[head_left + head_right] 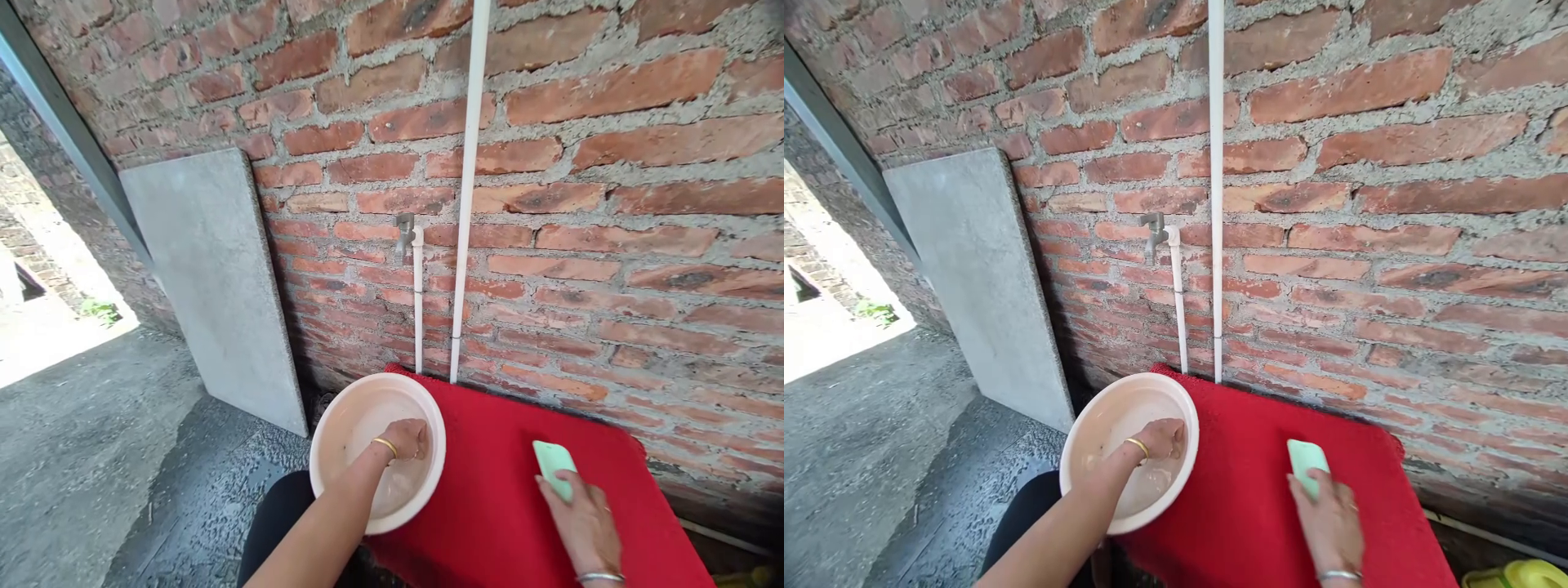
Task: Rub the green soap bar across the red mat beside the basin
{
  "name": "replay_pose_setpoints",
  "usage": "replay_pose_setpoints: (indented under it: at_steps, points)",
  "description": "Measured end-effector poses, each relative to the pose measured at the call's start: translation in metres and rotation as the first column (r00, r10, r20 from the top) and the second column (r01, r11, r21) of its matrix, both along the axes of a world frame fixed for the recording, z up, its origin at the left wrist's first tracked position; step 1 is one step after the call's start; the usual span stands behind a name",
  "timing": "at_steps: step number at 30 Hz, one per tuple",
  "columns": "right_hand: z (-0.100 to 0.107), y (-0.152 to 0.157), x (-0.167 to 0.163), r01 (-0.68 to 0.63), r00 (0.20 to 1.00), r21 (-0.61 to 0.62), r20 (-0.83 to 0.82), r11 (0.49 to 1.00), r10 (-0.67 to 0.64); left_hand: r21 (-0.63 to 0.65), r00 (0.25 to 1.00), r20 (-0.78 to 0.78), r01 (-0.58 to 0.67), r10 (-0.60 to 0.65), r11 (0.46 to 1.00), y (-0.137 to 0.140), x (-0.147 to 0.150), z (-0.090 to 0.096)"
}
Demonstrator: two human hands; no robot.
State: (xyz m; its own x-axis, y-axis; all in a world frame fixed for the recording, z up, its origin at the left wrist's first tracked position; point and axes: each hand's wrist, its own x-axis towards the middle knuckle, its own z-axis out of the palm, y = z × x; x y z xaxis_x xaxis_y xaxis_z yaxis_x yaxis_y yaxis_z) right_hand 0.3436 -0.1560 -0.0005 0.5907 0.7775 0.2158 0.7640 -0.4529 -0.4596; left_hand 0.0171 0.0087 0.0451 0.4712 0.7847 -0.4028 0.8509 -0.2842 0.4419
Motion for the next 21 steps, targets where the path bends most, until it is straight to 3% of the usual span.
replay_pose_setpoints:
  at_steps: [3, 5, 8, 11, 14, 17, 21]
  points:
    - [0.004, -0.021, 0.042, 0.188, 0.982, 0.009, -0.018, 0.982, -0.188, -0.01, 1.0, -0.008, 0.011, -0.011, 1.0, 0.0, 0.002, 0.002]
    - [0.01, -0.019, 0.027, 0.175, 0.985, 0.021, -0.01, 0.984, -0.175, -0.004, 1.0, -0.021, 0.023, -0.023, 1.0, 0.0, 0.002, 0.004]
    - [0.018, 0.003, -0.05, -0.054, 0.998, 0.042, -0.023, 0.998, 0.055, -0.002, 0.998, -0.051, 0.033, -0.033, 0.999, 0.0, 0.002, 0.007]
    - [0.022, 0.031, -0.138, -0.276, 0.961, -0.042, -0.032, 0.96, 0.275, 0.003, 0.997, -0.066, 0.035, -0.034, 0.999, -0.002, 0.001, 0.009]
    - [0.02, 0.042, -0.178, -0.384, 0.921, -0.108, 0.019, 0.917, 0.388, 0.014, 0.997, -0.067, 0.028, -0.027, 1.0, -0.005, 0.0, 0.012]
    - [0.012, 0.033, -0.147, -0.347, 0.928, -0.132, 0.094, 0.929, 0.36, 0.01, 0.998, -0.054, 0.006, -0.006, 1.0, -0.007, 0.0, 0.015]
    - [-0.004, 0.0, -0.039, -0.082, 0.996, -0.088, 0.027, 0.993, 0.085, -0.016, 0.999, -0.049, 0.002, -0.003, 1.0, -0.005, 0.003, 0.018]
